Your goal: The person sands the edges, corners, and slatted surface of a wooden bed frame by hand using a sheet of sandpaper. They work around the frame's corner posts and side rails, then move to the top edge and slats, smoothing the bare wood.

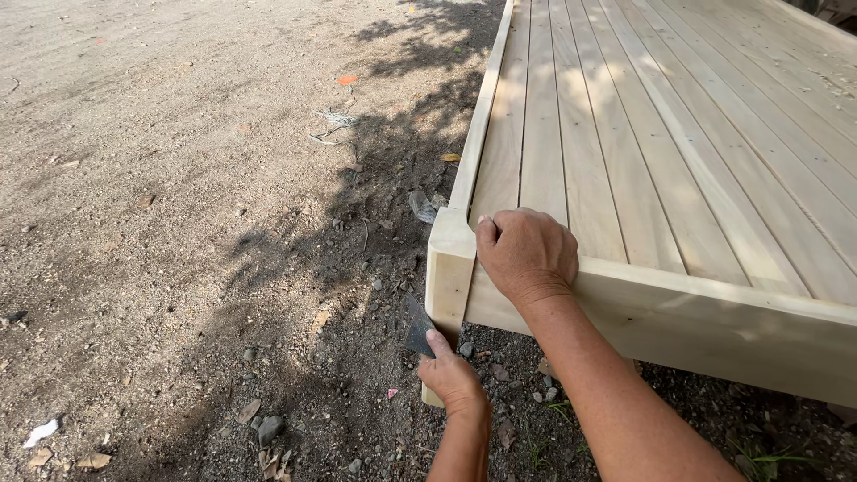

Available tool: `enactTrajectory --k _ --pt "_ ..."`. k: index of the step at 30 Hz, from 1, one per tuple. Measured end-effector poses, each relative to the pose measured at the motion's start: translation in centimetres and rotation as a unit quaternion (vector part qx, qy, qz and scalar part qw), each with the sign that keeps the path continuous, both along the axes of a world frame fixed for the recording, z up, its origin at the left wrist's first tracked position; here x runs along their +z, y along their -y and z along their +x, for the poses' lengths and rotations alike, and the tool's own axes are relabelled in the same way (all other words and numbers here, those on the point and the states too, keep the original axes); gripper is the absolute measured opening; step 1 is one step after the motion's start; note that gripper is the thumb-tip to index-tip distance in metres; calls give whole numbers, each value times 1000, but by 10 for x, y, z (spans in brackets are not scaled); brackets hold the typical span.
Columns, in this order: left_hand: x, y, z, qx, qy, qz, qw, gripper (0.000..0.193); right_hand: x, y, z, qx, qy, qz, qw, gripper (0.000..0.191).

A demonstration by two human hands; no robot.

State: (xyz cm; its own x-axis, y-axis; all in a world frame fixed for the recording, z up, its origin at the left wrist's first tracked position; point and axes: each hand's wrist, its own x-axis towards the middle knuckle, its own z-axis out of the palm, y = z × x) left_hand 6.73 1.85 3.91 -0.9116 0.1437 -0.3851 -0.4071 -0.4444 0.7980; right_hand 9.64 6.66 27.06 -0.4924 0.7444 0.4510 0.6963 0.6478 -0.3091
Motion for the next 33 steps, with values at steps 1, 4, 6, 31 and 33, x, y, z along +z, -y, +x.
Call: enactTrajectory --k 1,4,6,31,33 --pt "-1 0 -10 -11 3 17 1000 49 -1 0 0 -7 7 1 1000 39" --pt "-1 2 -30 -37 47 -3 998 51 -2 -1 -1 -16 15 16 1000 40" --pt "-4 3 -27 -27 56 -22 998 52 -2 -1 -2 -13 7 30 999 39" --pt "52 2 -5 -7 -26 26 999 45 2 -2 -2 -18 14 -19 1000 37" --pt "56 -9 -2 22 -79 61 995 43 0 -3 -2 -21 14 -14 1000 37"
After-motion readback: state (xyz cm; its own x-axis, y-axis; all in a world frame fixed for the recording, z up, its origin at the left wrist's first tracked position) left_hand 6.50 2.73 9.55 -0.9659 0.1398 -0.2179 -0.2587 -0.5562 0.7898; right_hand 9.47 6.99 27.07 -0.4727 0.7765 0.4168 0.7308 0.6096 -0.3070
